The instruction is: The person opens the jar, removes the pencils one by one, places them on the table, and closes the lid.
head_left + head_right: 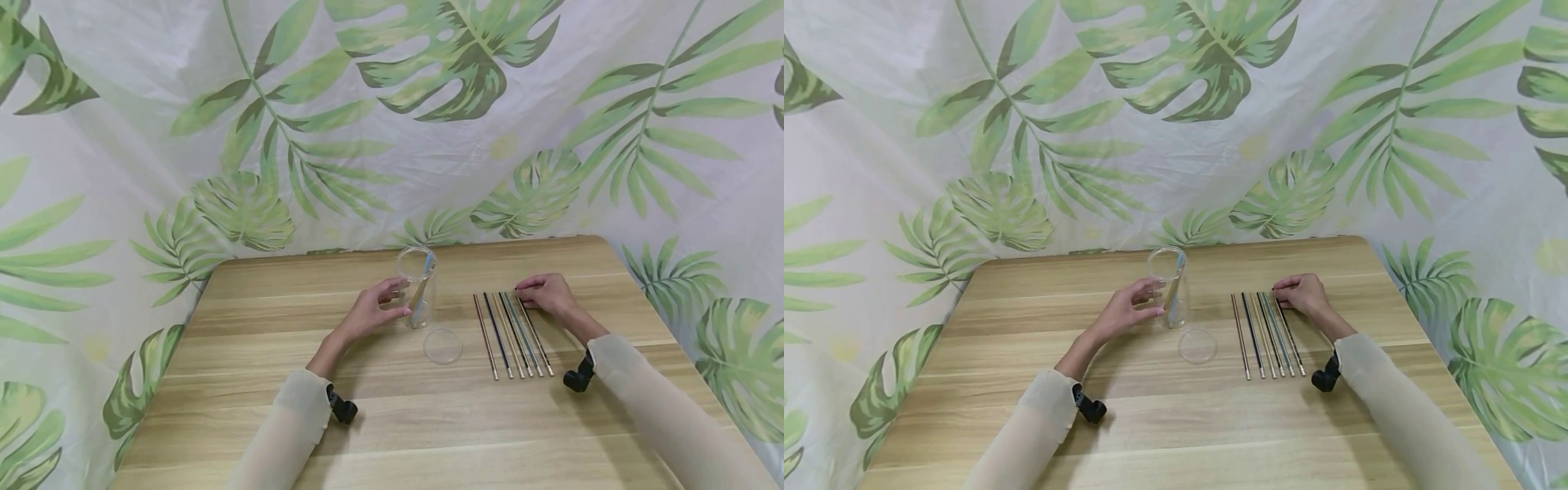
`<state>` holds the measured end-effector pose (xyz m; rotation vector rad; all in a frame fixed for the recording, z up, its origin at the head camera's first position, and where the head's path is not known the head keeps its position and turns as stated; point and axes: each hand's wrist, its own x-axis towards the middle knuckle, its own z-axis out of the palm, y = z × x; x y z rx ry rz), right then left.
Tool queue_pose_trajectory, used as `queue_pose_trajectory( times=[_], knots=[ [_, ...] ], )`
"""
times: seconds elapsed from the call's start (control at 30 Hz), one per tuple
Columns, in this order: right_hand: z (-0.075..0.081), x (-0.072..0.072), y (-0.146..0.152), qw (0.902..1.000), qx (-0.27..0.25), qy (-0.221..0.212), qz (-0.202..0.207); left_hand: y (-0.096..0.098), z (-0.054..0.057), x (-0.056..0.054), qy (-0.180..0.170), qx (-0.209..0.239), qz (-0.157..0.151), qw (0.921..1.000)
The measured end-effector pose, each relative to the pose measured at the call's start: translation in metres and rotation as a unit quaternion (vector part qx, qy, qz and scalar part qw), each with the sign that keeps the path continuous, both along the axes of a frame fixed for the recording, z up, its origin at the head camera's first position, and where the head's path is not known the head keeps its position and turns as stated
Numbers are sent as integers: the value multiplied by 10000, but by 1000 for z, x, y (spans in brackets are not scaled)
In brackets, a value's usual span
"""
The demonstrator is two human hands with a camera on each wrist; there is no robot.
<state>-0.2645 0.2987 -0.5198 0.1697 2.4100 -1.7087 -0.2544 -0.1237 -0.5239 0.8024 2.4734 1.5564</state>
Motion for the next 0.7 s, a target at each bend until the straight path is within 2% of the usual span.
queue_pose_trajectory(
  times=[0.7],
  knots=[
    [-5,3,-3,9984,449,347,-52,0,1,1,-30,-43,52,10000]
  ],
)
